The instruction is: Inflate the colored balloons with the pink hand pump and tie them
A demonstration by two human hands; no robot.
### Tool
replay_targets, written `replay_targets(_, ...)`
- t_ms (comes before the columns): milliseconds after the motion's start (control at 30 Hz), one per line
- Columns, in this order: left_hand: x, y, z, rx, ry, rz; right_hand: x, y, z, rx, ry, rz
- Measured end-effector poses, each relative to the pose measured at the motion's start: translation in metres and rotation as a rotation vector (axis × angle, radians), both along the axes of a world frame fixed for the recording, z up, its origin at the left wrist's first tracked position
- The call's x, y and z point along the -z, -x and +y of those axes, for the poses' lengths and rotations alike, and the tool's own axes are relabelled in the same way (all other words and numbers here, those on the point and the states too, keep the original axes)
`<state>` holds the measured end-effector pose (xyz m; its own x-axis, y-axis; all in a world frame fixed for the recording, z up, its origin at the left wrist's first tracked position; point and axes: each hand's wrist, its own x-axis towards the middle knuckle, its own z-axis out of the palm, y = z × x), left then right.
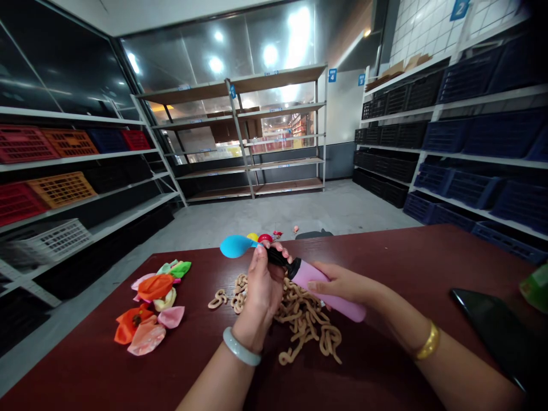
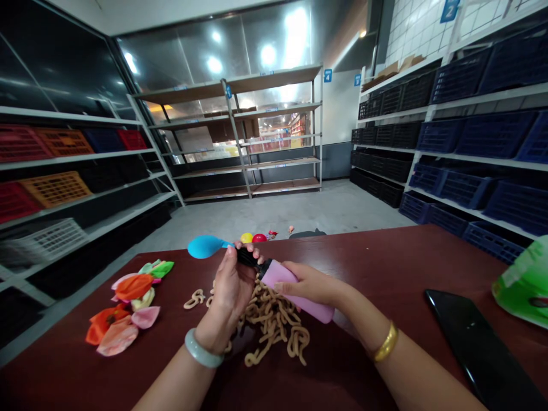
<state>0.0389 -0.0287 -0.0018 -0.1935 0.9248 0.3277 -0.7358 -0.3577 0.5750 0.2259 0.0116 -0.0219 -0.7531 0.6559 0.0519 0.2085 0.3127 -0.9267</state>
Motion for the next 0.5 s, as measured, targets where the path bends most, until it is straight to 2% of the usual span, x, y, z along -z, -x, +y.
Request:
replay_targets(167, -0.002, 0.003, -0.001, -0.069, 0.041, 0.052, -0.006, 0.002, -0.008, -0.072, 0.19, 0.054)
replay_targets(300, -0.001, 0.004, 0.004, -0.118, 0.137, -0.007, -0.006, 0.006, -0.012, -0.06, 0.25, 0.018)
replay_targets(400, -0.001, 0.004, 0.006, -0.087, 0.106, -0.035, -0.003, 0.011, -0.012, -0.012, 0.181, -0.028)
replay_targets(500, -0.001, 0.01, 0.007, -0.086, 0.092, -0.046, -0.003, 0.014, -0.011, 0.011, 0.007, -0.104)
